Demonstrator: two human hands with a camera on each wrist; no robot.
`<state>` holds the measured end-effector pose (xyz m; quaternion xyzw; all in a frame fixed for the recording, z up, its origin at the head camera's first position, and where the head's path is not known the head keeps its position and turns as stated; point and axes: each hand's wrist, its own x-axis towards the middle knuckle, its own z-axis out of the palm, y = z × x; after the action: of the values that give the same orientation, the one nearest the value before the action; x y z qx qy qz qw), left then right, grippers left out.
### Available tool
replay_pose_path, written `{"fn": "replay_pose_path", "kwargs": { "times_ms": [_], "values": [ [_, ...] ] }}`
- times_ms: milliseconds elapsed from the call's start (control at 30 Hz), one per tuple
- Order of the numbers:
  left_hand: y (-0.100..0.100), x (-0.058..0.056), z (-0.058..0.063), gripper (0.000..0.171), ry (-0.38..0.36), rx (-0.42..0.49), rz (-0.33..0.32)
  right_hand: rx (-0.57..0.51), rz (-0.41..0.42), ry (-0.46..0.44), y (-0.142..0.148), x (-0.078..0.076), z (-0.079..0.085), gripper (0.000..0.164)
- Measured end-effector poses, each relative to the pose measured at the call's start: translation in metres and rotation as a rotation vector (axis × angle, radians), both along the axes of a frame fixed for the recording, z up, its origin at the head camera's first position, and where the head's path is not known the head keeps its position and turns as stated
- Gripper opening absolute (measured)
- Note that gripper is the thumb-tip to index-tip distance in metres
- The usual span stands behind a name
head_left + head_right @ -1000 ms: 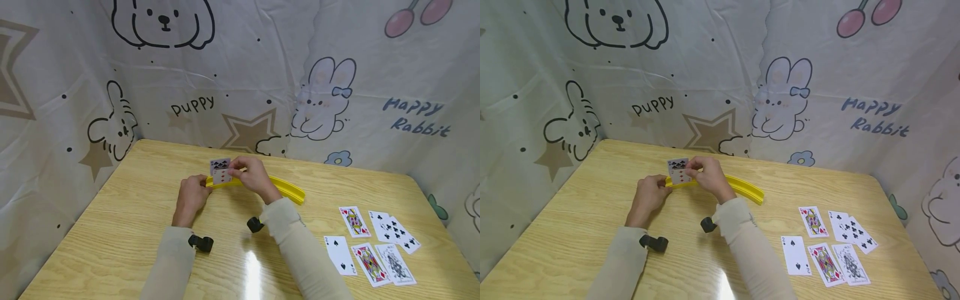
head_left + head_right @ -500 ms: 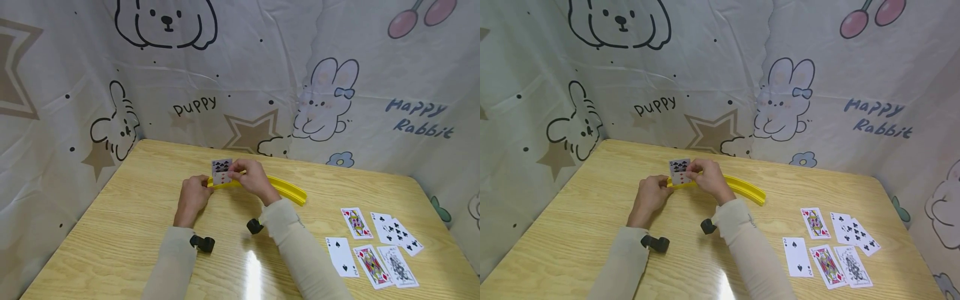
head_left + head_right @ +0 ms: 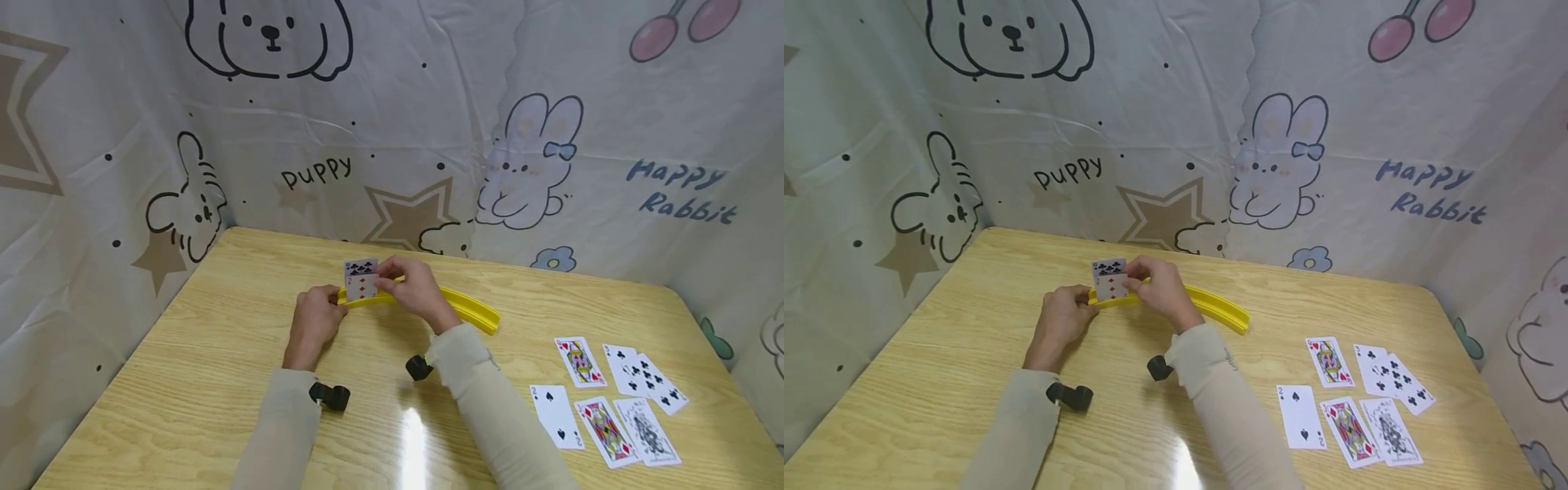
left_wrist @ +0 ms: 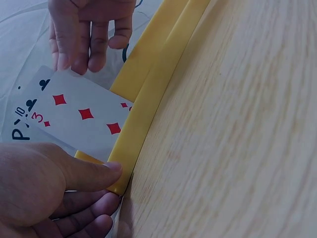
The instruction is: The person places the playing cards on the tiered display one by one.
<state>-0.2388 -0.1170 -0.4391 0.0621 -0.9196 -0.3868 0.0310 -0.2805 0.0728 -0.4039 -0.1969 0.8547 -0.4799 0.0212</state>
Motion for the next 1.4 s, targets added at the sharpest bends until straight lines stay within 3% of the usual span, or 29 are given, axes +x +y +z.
{"fn": "replay_pose_path", "kwargs": {
  "times_ms": [833, 1400],
  "values": [
    [0.002, -0.001, -0.002, 0.04, -0.016, 0.009, 0.008, 0.125, -0.014, 0.024, 0.056, 0.025, 0.01, 0.027],
    [0.002, 0.0, -0.002, 0.041, -0.012, 0.001, 0.015, 0.201, -0.092, 0.032, 0.098, 0.056, 0.019, 0.028]
  ]
}}
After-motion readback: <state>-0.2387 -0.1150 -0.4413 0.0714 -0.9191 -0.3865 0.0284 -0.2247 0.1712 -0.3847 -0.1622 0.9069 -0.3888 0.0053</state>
